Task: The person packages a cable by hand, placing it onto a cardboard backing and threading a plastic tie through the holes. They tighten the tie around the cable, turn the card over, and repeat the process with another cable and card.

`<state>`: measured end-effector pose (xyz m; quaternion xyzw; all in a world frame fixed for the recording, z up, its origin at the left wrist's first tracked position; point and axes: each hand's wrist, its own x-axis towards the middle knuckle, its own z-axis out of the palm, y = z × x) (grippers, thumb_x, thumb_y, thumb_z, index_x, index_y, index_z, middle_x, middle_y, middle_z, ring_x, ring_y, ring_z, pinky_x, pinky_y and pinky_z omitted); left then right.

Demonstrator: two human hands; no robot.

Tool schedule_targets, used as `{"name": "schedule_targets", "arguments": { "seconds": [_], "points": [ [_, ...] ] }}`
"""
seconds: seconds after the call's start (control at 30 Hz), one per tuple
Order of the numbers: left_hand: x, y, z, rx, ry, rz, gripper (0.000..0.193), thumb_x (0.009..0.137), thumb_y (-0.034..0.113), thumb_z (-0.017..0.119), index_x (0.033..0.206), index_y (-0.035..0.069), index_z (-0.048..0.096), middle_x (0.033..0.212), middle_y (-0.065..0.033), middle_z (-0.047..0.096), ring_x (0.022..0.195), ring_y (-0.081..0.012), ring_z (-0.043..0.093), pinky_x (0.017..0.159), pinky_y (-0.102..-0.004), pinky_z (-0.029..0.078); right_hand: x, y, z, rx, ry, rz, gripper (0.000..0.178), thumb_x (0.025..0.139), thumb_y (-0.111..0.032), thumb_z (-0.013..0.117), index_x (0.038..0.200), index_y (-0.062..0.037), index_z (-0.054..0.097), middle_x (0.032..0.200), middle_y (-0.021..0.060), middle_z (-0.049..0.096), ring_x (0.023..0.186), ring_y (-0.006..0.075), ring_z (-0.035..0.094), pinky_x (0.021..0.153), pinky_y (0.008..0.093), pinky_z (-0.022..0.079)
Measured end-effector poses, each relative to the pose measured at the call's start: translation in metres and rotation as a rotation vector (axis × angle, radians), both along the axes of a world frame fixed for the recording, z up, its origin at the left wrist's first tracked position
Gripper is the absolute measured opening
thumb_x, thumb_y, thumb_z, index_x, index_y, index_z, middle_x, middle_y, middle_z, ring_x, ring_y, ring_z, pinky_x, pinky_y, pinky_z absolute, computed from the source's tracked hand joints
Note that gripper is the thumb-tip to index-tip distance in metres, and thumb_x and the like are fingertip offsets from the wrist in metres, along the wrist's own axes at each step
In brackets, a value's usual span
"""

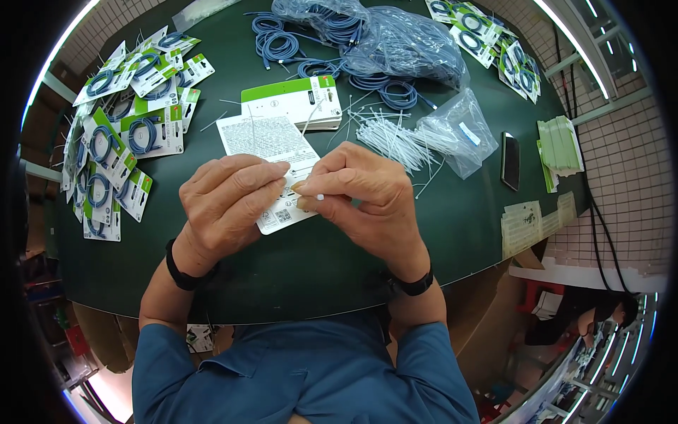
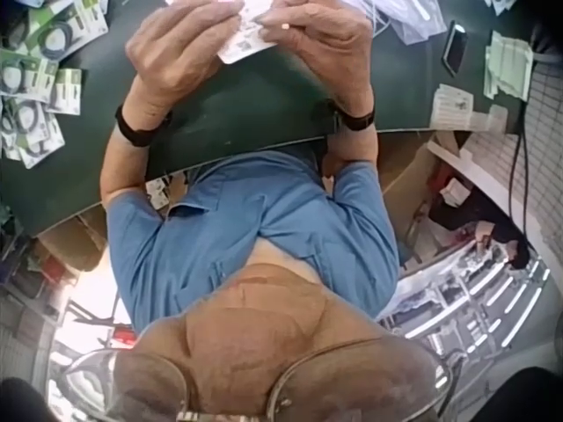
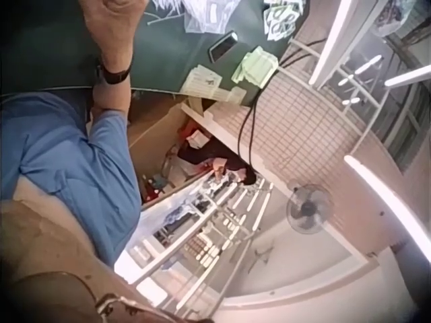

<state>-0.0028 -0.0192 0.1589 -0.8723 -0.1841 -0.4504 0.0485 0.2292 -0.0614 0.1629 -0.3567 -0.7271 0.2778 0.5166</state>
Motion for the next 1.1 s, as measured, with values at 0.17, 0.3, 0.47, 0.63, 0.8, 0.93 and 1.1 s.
{"name": "schedule_targets", "arguments": {
  "seconds": [0.17,0.3,0.47,0.63,0.8,0.93,1.1],
  "points": [
    [0.020,-0.015,-0.003,-0.048,-0.090,-0.122,0.019,0.076,0.005,0.077,0.094,0.003,0.072,0.094,-0.0079,0.075,0.080,-0.0240,0.074,0.066,-0.0331,0.057,0.019,0.005,-0.002,-0.180,0.156,0.201,0.027,0.078,0.007,0.084,0.102,-0.0032,0.080,0.090,0.0073,0.073,0.083,0.0149,0.067,0.068,0.0266,0.052],
    [0.026,-0.028,-0.010,-0.384,-0.209,-0.225,0.011,0.090,0.005,0.074,0.100,0.000,0.072,0.092,-0.0107,0.075,0.083,-0.0219,0.074,0.071,-0.0307,0.057,0.015,0.000,-0.001,-0.220,0.369,0.228,0.026,0.079,0.003,0.085,0.104,-0.0007,0.079,0.092,0.0091,0.072,0.083,0.0152,0.065,0.069,0.0266,0.051],
    [0.016,-0.034,0.008,-0.878,-0.292,0.056,0.015,0.105,0.009,0.064,0.111,-0.003,0.070,0.095,-0.0118,0.076,0.086,-0.0162,0.073,0.076,-0.0278,0.057,0.006,0.005,-0.010,0.145,0.260,-0.204,0.028,0.079,0.000,0.086,0.105,-0.0028,0.076,0.093,0.0085,0.068,0.082,0.0174,0.060,0.070,0.0301,0.049],
    [0.014,-0.006,-0.015,-1.096,-0.664,-0.141,0.023,0.110,0.014,0.057,0.121,-0.005,0.065,0.102,-0.0095,0.076,0.090,-0.0099,0.070,0.077,-0.0257,0.057,-0.008,0.011,-0.018,0.541,-0.326,-0.266,0.036,0.072,-0.001,0.089,0.104,-0.0123,0.078,0.094,0.0028,0.067,0.082,0.0193,0.058,0.070,0.0326,0.049],
    [0.009,-0.002,-0.018,-1.220,-0.733,-0.247,0.025,0.111,0.013,0.055,0.125,-0.005,0.064,0.107,-0.0078,0.076,0.091,-0.0078,0.068,0.078,-0.0249,0.057,-0.027,0.011,-0.029,0.574,-0.425,-0.277,0.042,0.066,0.000,0.091,0.101,-0.0186,0.079,0.093,-0.0013,0.067,0.082,0.0205,0.059,0.068,0.0331,0.049],
    [0.008,-0.003,-0.022,-1.270,-0.729,-0.297,0.025,0.111,0.013,0.055,0.127,-0.004,0.063,0.107,-0.0079,0.075,0.092,-0.0077,0.068,0.079,-0.0242,0.056,-0.032,0.010,-0.030,0.610,-0.432,-0.339,0.042,0.064,0.000,0.090,0.100,-0.0208,0.079,0.093,-0.0025,0.067,0.082,0.0198,0.059,0.067,0.0327,0.048],
    [0.011,-0.005,-0.020,-1.267,-0.697,-0.293,0.026,0.110,0.014,0.056,0.128,-0.004,0.063,0.109,-0.0086,0.075,0.095,-0.0080,0.068,0.081,-0.0244,0.056,-0.033,0.011,-0.032,0.632,-0.394,-0.384,0.039,0.066,0.002,0.088,0.097,-0.0179,0.077,0.092,-0.0009,0.065,0.082,0.0206,0.059,0.067,0.0328,0.047]
  ]
}}
